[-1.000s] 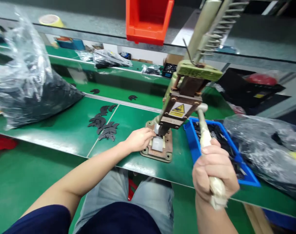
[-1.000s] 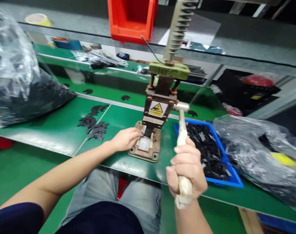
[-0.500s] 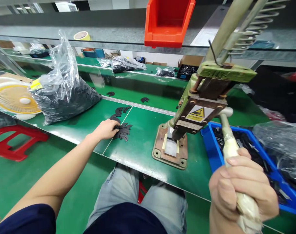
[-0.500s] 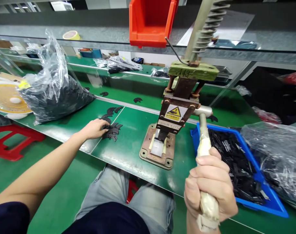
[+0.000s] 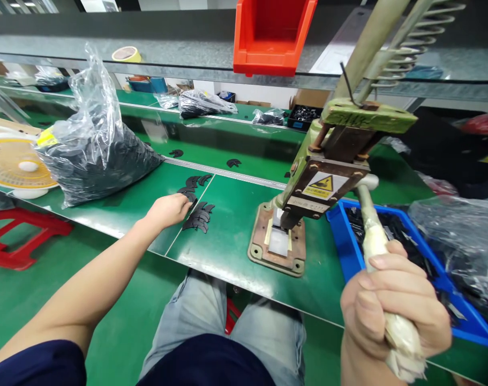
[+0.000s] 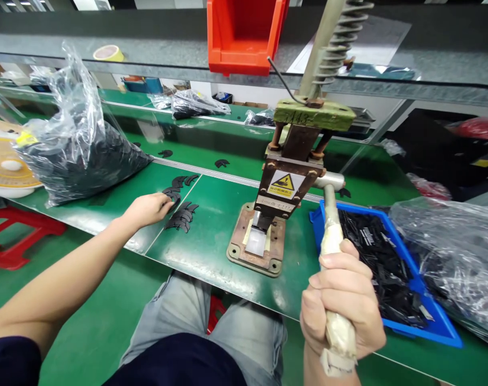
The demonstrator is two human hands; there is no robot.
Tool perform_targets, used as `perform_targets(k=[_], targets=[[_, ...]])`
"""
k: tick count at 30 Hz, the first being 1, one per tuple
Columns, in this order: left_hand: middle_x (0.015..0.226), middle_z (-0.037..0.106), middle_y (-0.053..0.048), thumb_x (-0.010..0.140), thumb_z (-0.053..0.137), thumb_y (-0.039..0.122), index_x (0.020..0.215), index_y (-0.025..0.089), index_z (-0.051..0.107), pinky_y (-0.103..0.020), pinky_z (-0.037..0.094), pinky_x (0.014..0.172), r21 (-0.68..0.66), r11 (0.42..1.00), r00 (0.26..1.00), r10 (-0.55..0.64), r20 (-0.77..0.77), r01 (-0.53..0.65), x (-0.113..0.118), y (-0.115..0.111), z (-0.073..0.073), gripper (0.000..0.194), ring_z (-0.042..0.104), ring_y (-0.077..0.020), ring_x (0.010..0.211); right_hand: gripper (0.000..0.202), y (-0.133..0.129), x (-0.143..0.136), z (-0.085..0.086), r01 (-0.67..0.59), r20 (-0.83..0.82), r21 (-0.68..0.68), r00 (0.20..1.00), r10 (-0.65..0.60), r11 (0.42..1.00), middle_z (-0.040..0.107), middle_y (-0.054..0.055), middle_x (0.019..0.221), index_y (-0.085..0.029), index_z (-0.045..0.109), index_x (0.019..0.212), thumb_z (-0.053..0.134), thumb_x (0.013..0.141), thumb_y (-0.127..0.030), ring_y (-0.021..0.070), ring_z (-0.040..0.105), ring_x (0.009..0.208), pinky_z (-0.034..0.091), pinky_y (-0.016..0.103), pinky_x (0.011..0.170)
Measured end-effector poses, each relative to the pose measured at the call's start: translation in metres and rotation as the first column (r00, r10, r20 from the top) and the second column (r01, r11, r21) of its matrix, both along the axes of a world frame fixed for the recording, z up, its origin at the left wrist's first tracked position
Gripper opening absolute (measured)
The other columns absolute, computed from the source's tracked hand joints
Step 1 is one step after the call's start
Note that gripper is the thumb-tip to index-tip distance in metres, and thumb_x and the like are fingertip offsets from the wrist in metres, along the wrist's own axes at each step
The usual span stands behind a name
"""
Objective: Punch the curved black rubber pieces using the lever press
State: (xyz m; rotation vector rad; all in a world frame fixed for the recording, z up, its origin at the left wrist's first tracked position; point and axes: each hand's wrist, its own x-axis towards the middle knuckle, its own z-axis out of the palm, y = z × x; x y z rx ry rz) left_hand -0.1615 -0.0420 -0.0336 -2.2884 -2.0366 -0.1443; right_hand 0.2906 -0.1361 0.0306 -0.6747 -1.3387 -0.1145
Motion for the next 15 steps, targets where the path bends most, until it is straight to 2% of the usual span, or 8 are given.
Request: perform_targets(k=[3,5,8,11,15], targets=[[0.096,0.076,-0.01,0.106,0.038,0.041,0.105,0.021,0.064,-0.034,0.05,0.076,0.029,0.999,0.989,0.011,0.146,-0.015,0.015,-0.003,0.008,0.033,0.072,-0.0278,0.089,0.026,-0.002,-0.004,0.001,0.005,-0.01,-0.001,1.0,-0.005,1.0,0.057,-0.002,0.061,-0.025,0.05,0.06,0.073,0.072,-0.029,0.0207,0.062,0.071,0.053,0.066,0.1],[0.089,0.074,-0.008,0.107,0.036,0.04,0.11,0.021,0.059,-0.033,0.048,0.072,0.008,1.0,0.977,-0.017,0.213,0.015,0.03,-0.005,0.008,0.03,0.072,-0.0268,0.081,0.027,-0.004,-0.006,0.002,0.015,-0.014,-0.005,1.0,-0.015,1.0,0.056,-0.002,0.062,-0.025,0.049,0.061,0.072,0.074,-0.029,0.0211,0.062,0.071,0.053,0.067,0.101],[0.086,0.071,-0.007,0.109,0.034,0.04,0.109,0.021,0.057,-0.033,0.047,0.07,0.008,0.996,0.967,-0.089,0.237,0.089,0.057,-0.004,-0.001,0.029,0.07,-0.0258,0.078,0.024,-0.006,-0.005,0.004,0.011,0.02,-0.027,1.0,-0.011,1.0,0.057,-0.003,0.063,-0.025,0.05,0.064,0.07,0.076,-0.027,0.0217,0.062,0.074,0.053,0.07,0.101],[0.094,0.07,-0.009,0.108,0.038,0.04,0.108,0.022,0.058,-0.033,0.048,0.074,0.016,0.981,0.953,-0.192,0.236,0.194,0.083,-0.002,-0.011,0.026,0.069,-0.0259,0.084,0.021,-0.007,-0.002,0.004,-0.016,0.061,-0.026,0.998,0.017,1.0,0.058,-0.004,0.064,-0.025,0.05,0.067,0.069,0.076,-0.024,0.0208,0.062,0.076,0.053,0.068,0.102],[0.095,0.07,-0.009,0.106,0.045,0.035,0.104,0.023,0.059,-0.034,0.05,0.079,-0.023,0.94,0.917,-0.326,0.23,0.34,0.115,0.0,-0.014,0.019,0.07,-0.0258,0.088,0.02,-0.008,-0.001,0.003,-0.028,0.079,-0.031,0.996,0.03,0.999,0.058,-0.004,0.066,-0.025,0.05,0.068,0.068,0.077,-0.022,0.0194,0.062,0.078,0.052,0.066,0.105]])
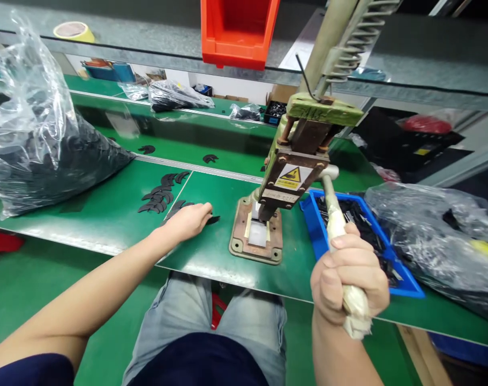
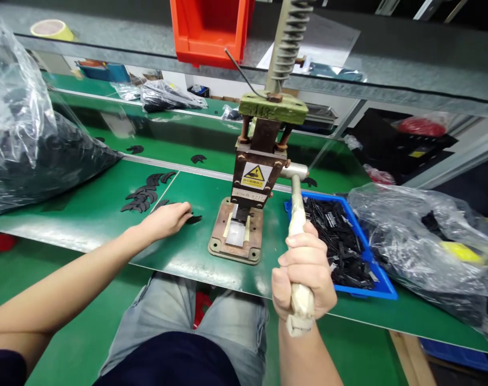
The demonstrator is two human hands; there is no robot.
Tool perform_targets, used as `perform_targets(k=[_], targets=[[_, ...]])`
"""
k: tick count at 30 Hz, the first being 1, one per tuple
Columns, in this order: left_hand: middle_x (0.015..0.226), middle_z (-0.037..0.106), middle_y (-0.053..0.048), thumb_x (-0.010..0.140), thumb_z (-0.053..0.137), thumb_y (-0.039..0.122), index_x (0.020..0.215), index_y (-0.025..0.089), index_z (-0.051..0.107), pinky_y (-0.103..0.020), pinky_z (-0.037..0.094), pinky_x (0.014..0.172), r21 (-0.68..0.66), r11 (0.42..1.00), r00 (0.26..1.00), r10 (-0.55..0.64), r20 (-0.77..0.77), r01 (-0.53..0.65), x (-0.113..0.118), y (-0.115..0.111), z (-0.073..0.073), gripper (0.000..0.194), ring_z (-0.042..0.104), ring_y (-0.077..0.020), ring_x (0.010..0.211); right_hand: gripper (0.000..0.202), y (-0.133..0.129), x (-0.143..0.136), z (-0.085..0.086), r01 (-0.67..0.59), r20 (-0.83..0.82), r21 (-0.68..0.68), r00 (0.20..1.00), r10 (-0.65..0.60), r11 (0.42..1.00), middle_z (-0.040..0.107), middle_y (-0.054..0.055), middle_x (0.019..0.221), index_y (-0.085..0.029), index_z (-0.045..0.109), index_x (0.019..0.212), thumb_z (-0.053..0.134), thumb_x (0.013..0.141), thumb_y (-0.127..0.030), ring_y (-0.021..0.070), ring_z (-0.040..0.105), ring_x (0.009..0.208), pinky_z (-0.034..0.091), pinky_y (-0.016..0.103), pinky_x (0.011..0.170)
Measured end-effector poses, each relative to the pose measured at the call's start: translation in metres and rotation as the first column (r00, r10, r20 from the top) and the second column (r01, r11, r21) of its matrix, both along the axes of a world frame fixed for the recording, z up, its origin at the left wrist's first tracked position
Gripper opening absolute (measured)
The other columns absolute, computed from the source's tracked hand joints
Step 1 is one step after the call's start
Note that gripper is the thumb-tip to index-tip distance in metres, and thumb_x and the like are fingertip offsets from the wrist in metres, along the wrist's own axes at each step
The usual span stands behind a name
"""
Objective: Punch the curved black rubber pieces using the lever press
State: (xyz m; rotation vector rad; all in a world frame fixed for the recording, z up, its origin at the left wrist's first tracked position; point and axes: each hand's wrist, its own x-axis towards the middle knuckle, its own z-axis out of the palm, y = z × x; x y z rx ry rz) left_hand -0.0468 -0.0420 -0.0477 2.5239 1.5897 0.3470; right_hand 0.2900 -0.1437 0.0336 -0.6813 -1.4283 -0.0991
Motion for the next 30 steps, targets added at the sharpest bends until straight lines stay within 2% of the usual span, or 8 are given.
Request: perform_targets(k=[5,9,12,17,21,24,27,30], targets=[[0.093,0.071,-0.006,0.1,0.057,0.028,0.108,0.023,0.059,-0.033,0.052,0.077,-0.044,0.993,0.977,-0.097,0.189,0.108,0.035,-0.002,-0.01,0.01,0.07,-0.0237,0.086,0.021,-0.001,-0.004,-0.001,0.009,-0.035,0.005,0.999,-0.009,1.0,0.057,-0.004,0.067,-0.024,0.051,0.068,0.068,0.08,-0.025,0.0198,0.062,0.08,0.051,0.068,0.108],[0.087,0.072,-0.003,0.095,0.067,0.035,0.109,0.023,0.06,-0.031,0.054,0.07,-0.167,0.984,0.885,0.124,0.448,-0.054,0.054,0.002,-0.031,0.02,0.069,-0.0193,0.075,0.024,0.0,-0.003,-0.002,0.004,-0.022,0.02,1.0,-0.003,1.0,0.056,-0.003,0.066,-0.025,0.049,0.067,0.069,0.081,-0.027,0.0201,0.063,0.079,0.052,0.066,0.107],[0.091,0.074,-0.004,0.096,0.064,0.036,0.106,0.023,0.064,-0.032,0.055,0.076,-0.187,0.969,0.849,0.235,0.473,-0.164,0.051,0.011,-0.034,0.016,0.071,-0.0202,0.082,0.023,0.001,-0.001,-0.003,0.01,-0.024,0.024,1.0,-0.01,1.0,0.056,-0.003,0.066,-0.025,0.05,0.067,0.068,0.081,-0.027,0.0199,0.063,0.079,0.053,0.065,0.106],[0.106,0.074,-0.009,0.099,0.052,0.025,0.105,0.022,0.069,-0.037,0.054,0.088,0.002,0.999,0.984,-0.038,0.175,0.039,0.029,0.022,-0.004,0.018,0.07,-0.026,0.099,0.022,0.001,0.001,-0.005,-0.045,-0.026,0.036,0.999,0.046,0.998,0.058,-0.004,0.068,-0.024,0.051,0.067,0.07,0.078,-0.022,0.0189,0.063,0.082,0.053,0.065,0.106],[0.103,0.073,-0.008,0.096,0.051,0.017,0.104,0.023,0.068,-0.035,0.053,0.084,-0.081,0.97,0.971,-0.222,0.087,0.229,0.029,0.021,0.007,0.02,0.07,-0.0249,0.096,0.02,0.002,-0.001,-0.005,-0.05,-0.041,0.048,0.998,0.052,0.998,0.058,-0.004,0.069,-0.023,0.052,0.069,0.069,0.078,-0.02,0.0181,0.063,0.082,0.052,0.065,0.107],[0.105,0.075,-0.006,0.093,0.061,0.023,0.111,0.023,0.065,-0.034,0.054,0.084,-0.155,0.979,0.94,-0.075,0.332,0.132,0.04,0.02,-0.008,0.018,0.071,-0.0228,0.094,0.02,0.002,-0.002,-0.005,-0.047,-0.049,0.044,0.998,0.049,0.998,0.058,-0.004,0.069,-0.023,0.052,0.069,0.069,0.079,-0.019,0.018,0.063,0.083,0.051,0.066,0.108],[0.097,0.075,-0.004,0.088,0.072,0.037,0.106,0.022,0.063,-0.032,0.056,0.078,-0.323,0.946,0.766,0.188,0.615,0.027,0.05,0.02,-0.033,0.025,0.074,-0.0205,0.084,0.021,0.001,-0.002,-0.004,-0.052,-0.041,0.05,0.998,0.054,0.997,0.058,-0.005,0.069,-0.023,0.052,0.069,0.07,0.079,-0.022,0.0177,0.062,0.081,0.052,0.066,0.106],[0.087,0.074,-0.002,0.088,0.071,0.05,0.097,0.02,0.062,-0.028,0.055,0.069,-0.442,0.895,0.638,0.31,0.705,0.053,0.053,0.019,-0.045,0.032,0.075,-0.0187,0.074,0.02,0.0,0.0,-0.005,-0.045,-0.035,0.029,0.998,0.046,0.999,0.059,-0.004,0.07,-0.023,0.053,0.069,0.07,0.079,-0.021,0.0184,0.063,0.083,0.052,0.068,0.107]])
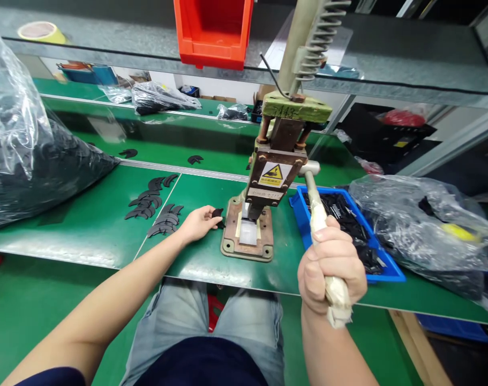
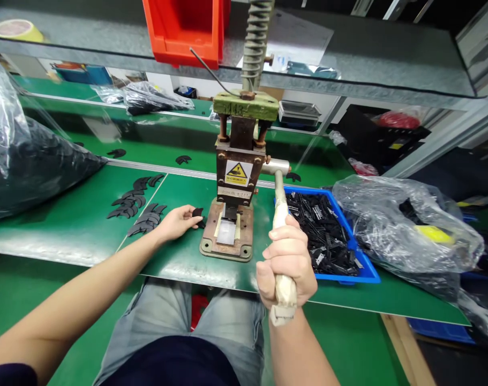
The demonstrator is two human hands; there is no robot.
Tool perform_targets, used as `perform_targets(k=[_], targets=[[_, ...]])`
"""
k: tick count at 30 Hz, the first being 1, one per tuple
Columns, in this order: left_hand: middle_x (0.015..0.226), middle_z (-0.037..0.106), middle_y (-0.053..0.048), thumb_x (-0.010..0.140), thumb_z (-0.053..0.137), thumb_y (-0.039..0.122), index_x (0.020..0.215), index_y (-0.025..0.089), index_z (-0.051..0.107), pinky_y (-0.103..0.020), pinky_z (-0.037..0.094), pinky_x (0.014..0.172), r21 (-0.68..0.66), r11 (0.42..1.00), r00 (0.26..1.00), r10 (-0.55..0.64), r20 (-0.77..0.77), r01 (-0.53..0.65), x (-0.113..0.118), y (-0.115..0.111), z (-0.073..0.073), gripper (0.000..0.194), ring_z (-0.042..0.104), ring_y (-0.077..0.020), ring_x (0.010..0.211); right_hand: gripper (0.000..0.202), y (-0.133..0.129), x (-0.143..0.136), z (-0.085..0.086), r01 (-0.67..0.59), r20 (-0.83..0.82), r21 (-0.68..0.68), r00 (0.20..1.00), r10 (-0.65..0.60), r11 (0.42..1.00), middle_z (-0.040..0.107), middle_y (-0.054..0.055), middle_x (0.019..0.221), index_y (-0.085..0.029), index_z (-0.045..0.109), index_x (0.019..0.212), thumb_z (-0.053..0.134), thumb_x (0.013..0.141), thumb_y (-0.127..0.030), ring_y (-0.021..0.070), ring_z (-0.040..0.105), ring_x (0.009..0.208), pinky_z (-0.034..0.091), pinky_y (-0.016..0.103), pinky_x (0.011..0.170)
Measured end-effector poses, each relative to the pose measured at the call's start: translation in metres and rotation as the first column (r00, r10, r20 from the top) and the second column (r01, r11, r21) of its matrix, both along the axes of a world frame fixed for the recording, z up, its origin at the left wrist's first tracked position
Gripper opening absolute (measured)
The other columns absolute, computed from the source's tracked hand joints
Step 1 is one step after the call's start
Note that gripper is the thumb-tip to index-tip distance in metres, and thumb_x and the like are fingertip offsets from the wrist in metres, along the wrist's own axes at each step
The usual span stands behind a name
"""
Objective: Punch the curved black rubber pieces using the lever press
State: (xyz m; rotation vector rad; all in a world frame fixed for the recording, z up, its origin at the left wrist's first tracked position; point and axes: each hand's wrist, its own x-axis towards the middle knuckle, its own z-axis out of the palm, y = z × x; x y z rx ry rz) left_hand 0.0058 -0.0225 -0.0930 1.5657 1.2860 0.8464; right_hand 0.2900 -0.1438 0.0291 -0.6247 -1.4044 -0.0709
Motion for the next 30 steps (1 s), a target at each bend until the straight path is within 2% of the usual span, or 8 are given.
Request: perform_targets(k=[2,5,9,12,15,20,26,30], targets=[[0.076,0.071,0.0,0.09,0.068,0.057,0.089,0.02,0.06,-0.025,0.051,0.061,-0.026,1.0,0.999,-0.004,-0.041,0.003,-0.001,-0.001,0.006,0.037,0.073,-0.0166,0.064,0.02,0.0,0.001,-0.001,0.001,-0.001,0.004,1.0,-0.001,1.0,0.059,-0.004,0.07,-0.023,0.053,0.069,0.07,0.079,-0.021,0.0186,0.063,0.083,0.051,0.068,0.107],[0.056,0.062,0.004,0.096,0.059,0.063,0.083,0.022,0.054,-0.021,0.043,0.049,-0.04,0.999,0.991,-0.034,-0.131,0.029,0.003,-0.003,0.028,0.043,0.062,-0.0128,0.047,0.02,0.0,0.001,-0.002,-0.002,-0.001,0.002,1.0,0.002,1.0,0.059,-0.004,0.071,-0.024,0.053,0.07,0.07,0.08,-0.021,0.0191,0.063,0.085,0.051,0.069,0.107],[0.049,0.059,0.005,0.099,0.053,0.066,0.088,0.022,0.049,-0.02,0.038,0.043,-0.137,0.979,0.986,-0.157,-0.051,0.148,0.024,-0.004,0.052,0.045,0.054,-0.0108,0.04,0.019,0.0,0.0,-0.001,-0.014,-0.016,0.003,1.0,0.014,1.0,0.059,-0.004,0.071,-0.023,0.052,0.07,0.069,0.079,-0.019,0.0194,0.063,0.085,0.05,0.068,0.107],[0.054,0.062,0.004,0.097,0.061,0.063,0.094,0.021,0.05,-0.019,0.041,0.043,-0.233,0.944,0.972,-0.227,0.06,0.234,0.044,-0.001,0.054,0.043,0.056,-0.0109,0.042,0.019,-0.001,0.0,0.0,-0.02,-0.011,-0.003,1.0,0.019,1.0,0.059,-0.004,0.071,-0.023,0.053,0.069,0.068,0.079,-0.019,0.0198,0.063,0.086,0.049,0.068,0.107],[0.053,0.061,0.004,0.094,0.068,0.057,0.09,0.02,0.051,-0.018,0.04,0.042,-0.25,0.931,0.964,-0.249,0.094,0.265,0.058,0.007,0.049,0.041,0.054,-0.0091,0.04,0.018,-0.002,0.001,0.0,-0.016,0.011,-0.016,1.0,0.016,1.0,0.06,-0.004,0.072,-0.024,0.054,0.071,0.068,0.081,-0.021,0.0194,0.064,0.088,0.05,0.067,0.108],[0.049,0.058,0.005,0.095,0.07,0.05,0.085,0.02,0.05,-0.015,0.037,0.037,-0.265,0.925,0.963,-0.263,0.065,0.271,0.069,0.019,0.046,0.038,0.051,-0.0075,0.036,0.018,-0.002,0.001,-0.002,-0.012,0.011,-0.029,1.0,0.012,0.999,0.059,-0.005,0.072,-0.024,0.054,0.071,0.068,0.082,-0.021,0.0182,0.064,0.089,0.05,0.063,0.11],[0.048,0.057,0.007,0.096,0.071,0.045,0.095,0.019,0.056,-0.015,0.04,0.038,-0.333,0.893,0.949,-0.315,0.017,0.303,0.077,0.023,0.056,0.03,0.056,-0.0091,0.038,0.02,-0.001,-0.001,-0.003,-0.023,-0.021,-0.013,1.0,0.022,1.0,0.058,-0.005,0.072,-0.024,0.051,0.07,0.068,0.081,-0.021,0.0179,0.064,0.087,0.051,0.062,0.109],[0.046,0.058,0.006,0.095,0.072,0.045,0.1,0.02,0.059,-0.016,0.039,0.038,-0.387,0.885,0.956,-0.292,-0.031,0.258,0.082,0.026,0.061,0.029,0.055,-0.0096,0.036,0.02,-0.001,-0.002,-0.003,-0.01,-0.039,-0.025,0.999,0.009,1.0,0.058,-0.004,0.071,-0.023,0.051,0.069,0.067,0.078,-0.016,0.0185,0.064,0.087,0.05,0.063,0.11]])
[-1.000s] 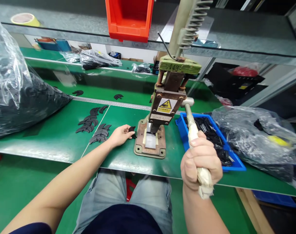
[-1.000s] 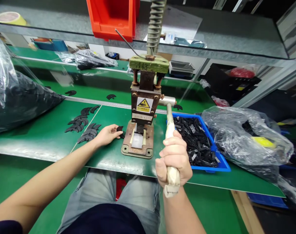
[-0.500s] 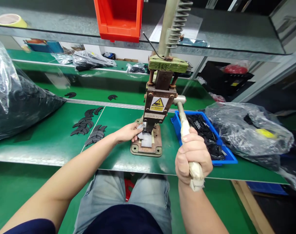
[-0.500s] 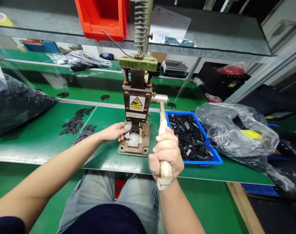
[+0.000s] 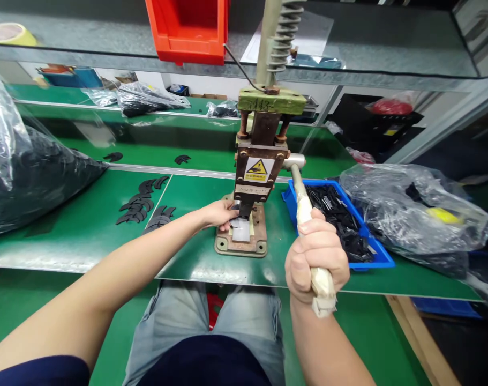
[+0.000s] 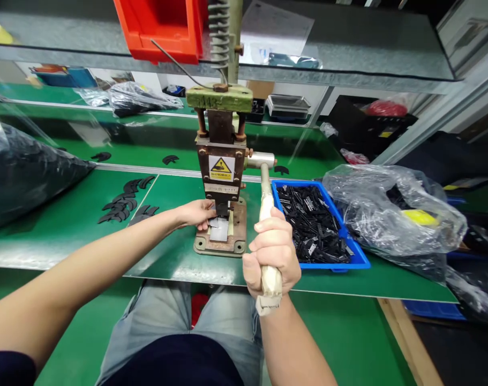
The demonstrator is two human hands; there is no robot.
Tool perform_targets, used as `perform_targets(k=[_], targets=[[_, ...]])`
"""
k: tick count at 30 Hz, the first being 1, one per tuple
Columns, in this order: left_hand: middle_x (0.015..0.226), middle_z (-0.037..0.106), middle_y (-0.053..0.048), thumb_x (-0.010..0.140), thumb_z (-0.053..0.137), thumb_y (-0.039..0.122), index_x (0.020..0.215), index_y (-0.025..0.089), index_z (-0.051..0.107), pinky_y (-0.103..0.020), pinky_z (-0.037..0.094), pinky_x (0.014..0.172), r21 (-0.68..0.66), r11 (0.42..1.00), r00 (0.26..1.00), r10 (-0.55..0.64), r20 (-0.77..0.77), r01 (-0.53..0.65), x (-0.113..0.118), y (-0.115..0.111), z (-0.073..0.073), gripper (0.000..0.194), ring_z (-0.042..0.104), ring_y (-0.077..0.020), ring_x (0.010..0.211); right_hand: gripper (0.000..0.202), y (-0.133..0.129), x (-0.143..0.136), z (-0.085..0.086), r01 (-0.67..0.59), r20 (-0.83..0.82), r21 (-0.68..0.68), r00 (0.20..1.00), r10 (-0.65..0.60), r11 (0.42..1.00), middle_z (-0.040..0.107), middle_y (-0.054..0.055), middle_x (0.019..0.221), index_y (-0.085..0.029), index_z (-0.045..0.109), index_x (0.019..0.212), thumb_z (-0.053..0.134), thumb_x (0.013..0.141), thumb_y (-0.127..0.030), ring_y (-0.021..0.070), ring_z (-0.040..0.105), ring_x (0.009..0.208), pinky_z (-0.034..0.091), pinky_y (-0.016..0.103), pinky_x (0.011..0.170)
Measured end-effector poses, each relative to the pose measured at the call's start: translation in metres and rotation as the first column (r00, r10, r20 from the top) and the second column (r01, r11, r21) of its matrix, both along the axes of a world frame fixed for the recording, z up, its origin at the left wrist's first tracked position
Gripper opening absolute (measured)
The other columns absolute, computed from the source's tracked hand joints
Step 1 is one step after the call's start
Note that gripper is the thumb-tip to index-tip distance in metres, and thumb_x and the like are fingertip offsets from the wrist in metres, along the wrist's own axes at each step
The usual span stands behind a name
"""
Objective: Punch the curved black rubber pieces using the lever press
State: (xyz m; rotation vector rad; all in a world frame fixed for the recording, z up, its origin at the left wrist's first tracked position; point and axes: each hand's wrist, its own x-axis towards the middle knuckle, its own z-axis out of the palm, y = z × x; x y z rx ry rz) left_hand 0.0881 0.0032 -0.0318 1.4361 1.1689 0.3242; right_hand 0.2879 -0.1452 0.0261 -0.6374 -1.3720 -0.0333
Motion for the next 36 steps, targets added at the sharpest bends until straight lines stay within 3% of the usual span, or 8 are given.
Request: perform_targets(k=[4,7,10,12,15,20,25,36], targets=[[0.045,0.058,0.005,0.092,0.074,0.041,0.104,0.02,0.063,-0.02,0.04,0.04,0.001,0.999,0.999,0.033,-0.025,-0.033,0.005,0.002,0.001,0.026,0.055,-0.0126,0.035,0.018,0.003,0.0,0.001,0.008,-0.004,0.037,1.0,-0.008,0.999,0.058,-0.004,0.069,-0.023,0.052,0.069,0.068,0.076,-0.018,0.019,0.063,0.083,0.051,0.062,0.106],[0.058,0.066,0.0,0.091,0.072,0.039,0.104,0.02,0.066,-0.027,0.049,0.05,0.192,0.977,0.994,0.102,-0.041,-0.093,0.007,-0.011,0.001,0.024,0.063,-0.0173,0.046,0.018,0.005,0.002,0.003,0.002,0.003,0.066,1.0,-0.003,0.998,0.059,-0.004,0.067,-0.024,0.054,0.068,0.07,0.073,-0.017,0.0196,0.063,0.079,0.053,0.061,0.102],[0.091,0.076,-0.011,0.097,0.062,0.034,0.108,0.018,0.068,-0.035,0.057,0.075,0.525,0.843,0.986,0.159,-0.041,-0.114,0.002,-0.038,0.002,0.02,0.074,-0.0242,0.082,0.018,0.008,0.003,0.004,0.012,0.0,0.049,1.0,-0.012,0.999,0.062,-0.004,0.067,-0.025,0.056,0.067,0.071,0.069,-0.015,0.0208,0.064,0.077,0.053,0.063,0.102],[0.106,0.076,-0.012,0.102,0.052,0.031,0.117,0.019,0.068,-0.036,0.057,0.089,0.621,0.782,0.998,0.066,0.001,-0.052,-0.011,-0.058,0.0,0.026,0.073,-0.0244,0.1,0.018,0.011,0.004,0.002,0.031,-0.026,0.06,0.999,-0.029,0.998,0.062,-0.004,0.065,-0.026,0.056,0.064,0.072,0.068,-0.018,0.0209,0.063,0.073,0.053,0.063,0.101],[0.117,0.074,-0.01,0.104,0.047,0.029,0.12,0.022,0.071,-0.035,0.052,0.103,0.699,0.715,1.0,-0.003,-0.021,0.017,-0.057,-0.077,-0.005,0.029,0.068,-0.0226,0.113,0.026,0.017,0.004,0.0,0.055,-0.086,0.112,0.995,-0.045,0.992,0.059,-0.004,0.059,-0.025,0.051,0.058,0.075,0.067,-0.026,0.0202,0.061,0.067,0.056,0.061,0.095],[0.118,0.073,-0.011,0.098,0.06,0.035,0.119,0.021,0.072,-0.039,0.054,0.097,0.774,0.629,0.863,0.429,-0.266,-0.074,-0.178,-0.073,-0.015,0.028,0.068,-0.0257,0.107,0.042,0.027,-0.002,-0.003,0.083,-0.185,0.159,0.981,-0.053,0.984,0.055,-0.003,0.052,-0.024,0.044,0.048,0.08,0.064,-0.04,0.0187,0.059,0.061,0.057,0.057,0.089],[0.13,0.072,-0.012,0.09,0.07,0.05,0.132,0.021,0.066,-0.04,0.053,0.096,0.645,0.764,0.744,0.431,-0.511,0.0,-0.24,-0.06,-0.023,0.052,0.068,-0.03,0.112,0.052,0.034,-0.006,-0.002,0.114,-0.258,0.235,0.965,-0.051,0.965,0.049,-0.005,0.047,-0.023,0.037,0.046,0.081,0.062,-0.046,0.0157,0.054,0.054,0.058,0.054,0.083],[0.104,0.078,-0.013,0.098,0.054,0.041,0.109,0.022,0.074,-0.038,0.052,0.084,0.614,0.747,0.65,0.339,-0.68,0.253,-0.227,-0.036,-0.019,0.03,0.073,-0.0321,0.097,0.031,0.02,0.004,-0.002,0.077,-0.072,0.121,0.995,-0.068,0.99,0.057,-0.003,0.058,-0.024,0.048,0.056,0.076,0.066,-0.03,0.0194,0.06,0.066,0.056,0.063,0.094]])
